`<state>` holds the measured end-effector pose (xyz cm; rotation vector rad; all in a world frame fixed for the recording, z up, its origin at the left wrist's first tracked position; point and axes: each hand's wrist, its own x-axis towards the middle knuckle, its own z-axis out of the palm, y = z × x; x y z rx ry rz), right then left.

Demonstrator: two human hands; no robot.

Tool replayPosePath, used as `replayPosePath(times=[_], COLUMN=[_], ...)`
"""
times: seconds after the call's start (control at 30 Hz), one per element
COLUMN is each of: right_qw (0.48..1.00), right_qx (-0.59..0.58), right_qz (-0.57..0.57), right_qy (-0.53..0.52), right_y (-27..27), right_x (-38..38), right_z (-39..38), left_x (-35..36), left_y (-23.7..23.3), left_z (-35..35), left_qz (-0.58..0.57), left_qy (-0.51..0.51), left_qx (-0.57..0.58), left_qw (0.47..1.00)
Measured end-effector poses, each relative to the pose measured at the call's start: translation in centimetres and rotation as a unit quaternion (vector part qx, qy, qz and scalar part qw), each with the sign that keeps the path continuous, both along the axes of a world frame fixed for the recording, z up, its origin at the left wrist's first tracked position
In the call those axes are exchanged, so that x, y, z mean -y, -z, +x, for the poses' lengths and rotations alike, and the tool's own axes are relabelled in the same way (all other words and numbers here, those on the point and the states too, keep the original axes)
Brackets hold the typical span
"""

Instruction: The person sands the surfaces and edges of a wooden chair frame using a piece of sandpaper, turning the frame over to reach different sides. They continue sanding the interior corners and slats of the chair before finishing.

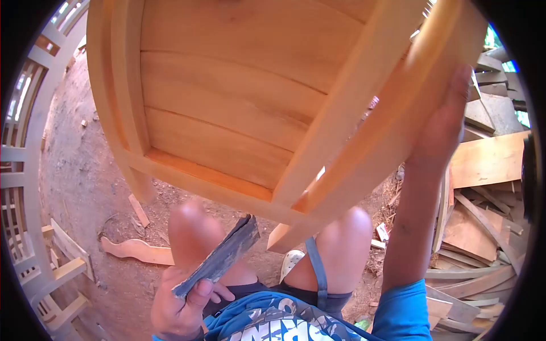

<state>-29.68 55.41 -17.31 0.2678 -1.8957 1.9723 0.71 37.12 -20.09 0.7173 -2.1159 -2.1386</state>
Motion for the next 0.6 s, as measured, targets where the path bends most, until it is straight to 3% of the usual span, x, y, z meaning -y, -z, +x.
replayPosePath(times=[0.1,0.23,0.3,0.6], right_qw=[1.0,1.0,0.998,0.99], right_qx=[-0.002,-0.023,-0.058,-0.025], right_qz=[-0.016,-0.006,0.019,0.037], right_qy=[-0.001,0.001,0.019,0.132], right_y=[-0.2,-0.6,-0.4,-0.9], right_x=[0.7,1.2,1.1,2.4], right_z=[-0.1,0.8,0.5,1.0], left_x=[1.6,0.8,1.0,2.4], left_y=[1.9,4.5,5.8,7.1], left_z=[-0.6,0.5,0.4,-2.6], left_qz=[0.089,0.047,0.045,0.087], left_qy=[0.085,-0.07,-0.101,-0.043], left_qx=[0.034,0.011,0.006,0.024], left_qw=[0.992,0.996,0.994,0.995])
